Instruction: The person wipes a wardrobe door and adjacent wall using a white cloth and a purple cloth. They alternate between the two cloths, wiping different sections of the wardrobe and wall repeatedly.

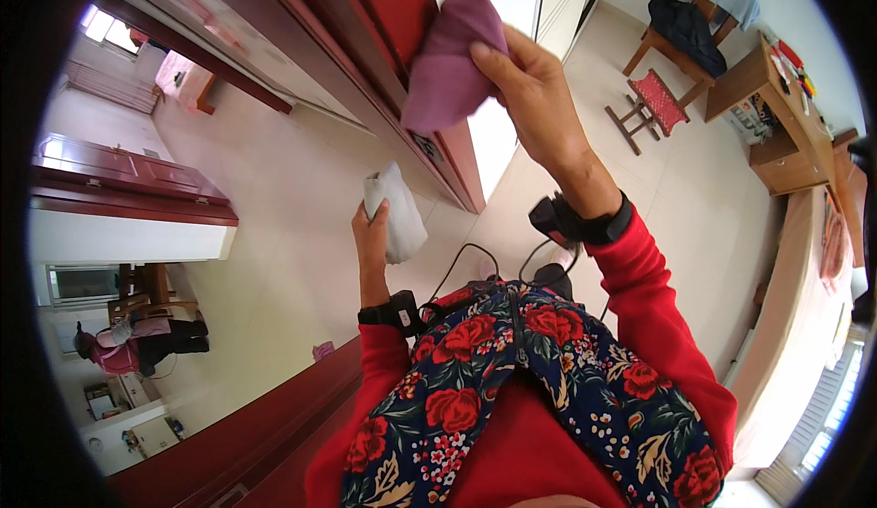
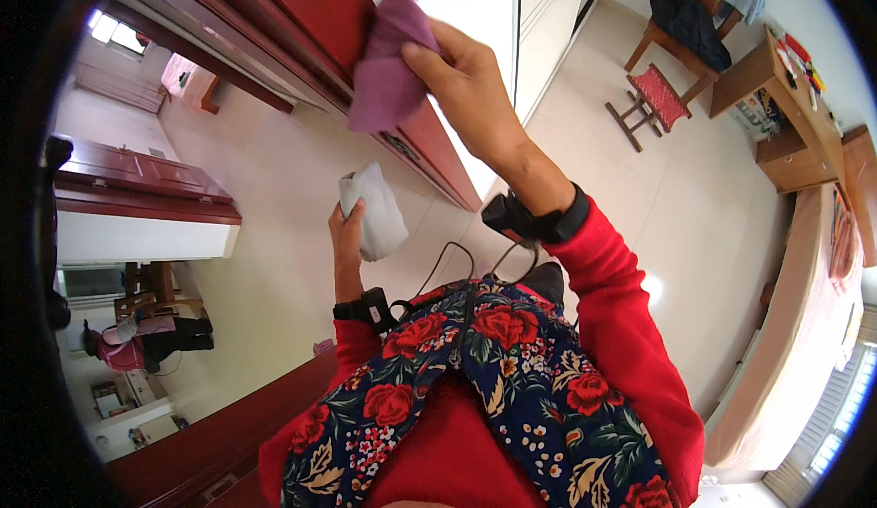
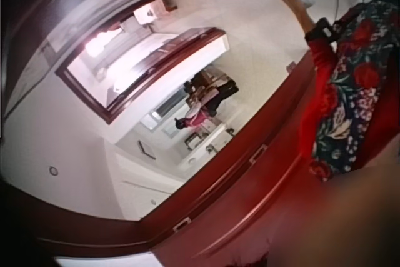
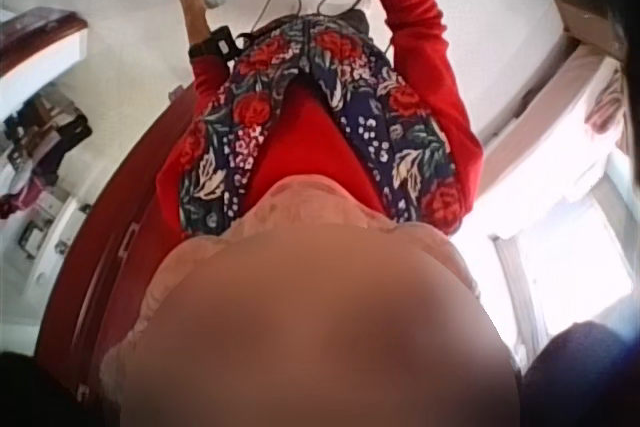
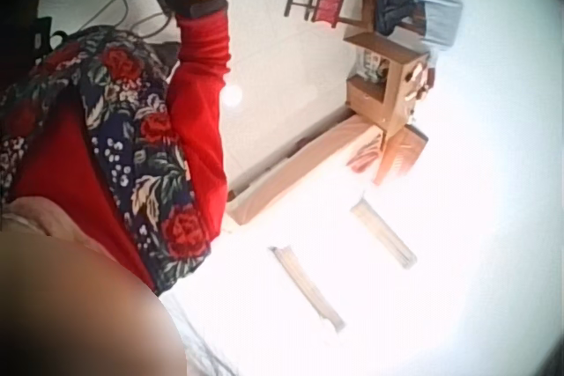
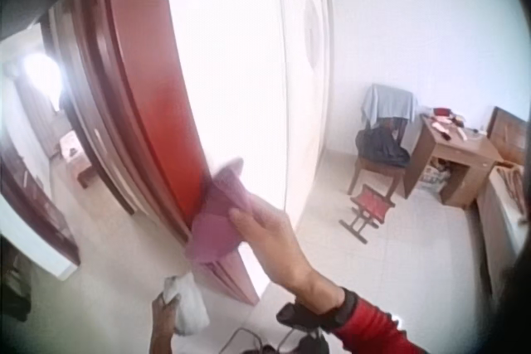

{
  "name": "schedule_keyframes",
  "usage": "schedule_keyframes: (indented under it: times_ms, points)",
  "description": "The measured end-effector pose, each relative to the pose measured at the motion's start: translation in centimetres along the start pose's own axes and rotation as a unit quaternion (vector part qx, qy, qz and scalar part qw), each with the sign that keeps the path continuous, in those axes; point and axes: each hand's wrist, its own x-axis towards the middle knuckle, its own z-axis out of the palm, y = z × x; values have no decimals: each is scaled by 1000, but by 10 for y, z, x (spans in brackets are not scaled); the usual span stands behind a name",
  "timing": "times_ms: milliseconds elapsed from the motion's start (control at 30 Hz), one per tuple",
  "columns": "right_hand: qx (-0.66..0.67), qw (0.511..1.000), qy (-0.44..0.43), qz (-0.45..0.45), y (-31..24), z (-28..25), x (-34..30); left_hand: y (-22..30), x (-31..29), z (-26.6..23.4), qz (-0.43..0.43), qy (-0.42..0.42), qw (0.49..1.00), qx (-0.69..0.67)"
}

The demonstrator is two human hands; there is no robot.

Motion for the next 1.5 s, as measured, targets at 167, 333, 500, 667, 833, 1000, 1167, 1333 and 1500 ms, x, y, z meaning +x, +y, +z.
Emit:
schedule_keyframes:
  times_ms: [167, 333, 500, 667, 833, 1000, 1167, 1333, 1500]
  points:
    - [-166, 983, 26, -74, 29, 7, -17, -3, -7, -7, -9, 45, 999, -3]
    - [-123, 988, 29, 89, 121, -27, -41, -3, -15, -16, -12, 75, 997, 6]
    - [-193, 942, 42, 273, 220, -78, -49, -8, -15, -18, 4, 47, 999, -27]
    - [-149, 909, 24, 390, 270, -97, -75, -14, -13, -19, -5, 36, 999, -37]
    - [-37, 913, 54, 403, 254, -111, -76, -21, -13, -21, -11, 68, 998, -5]
    - [133, 924, 46, 357, 184, -78, -43, -29, -9, -20, -2, 55, 998, -13]
    - [134, 957, -10, 256, 66, -25, 2, -32, -5, -13, 12, 74, 997, -17]
    - [34, 995, -44, 82, -43, 25, 32, -30, -2, -9, 11, 82, 996, -45]
    - [-113, 948, 31, -296, -134, 51, 62, -33, -6, -16, 12, 90, 993, -78]
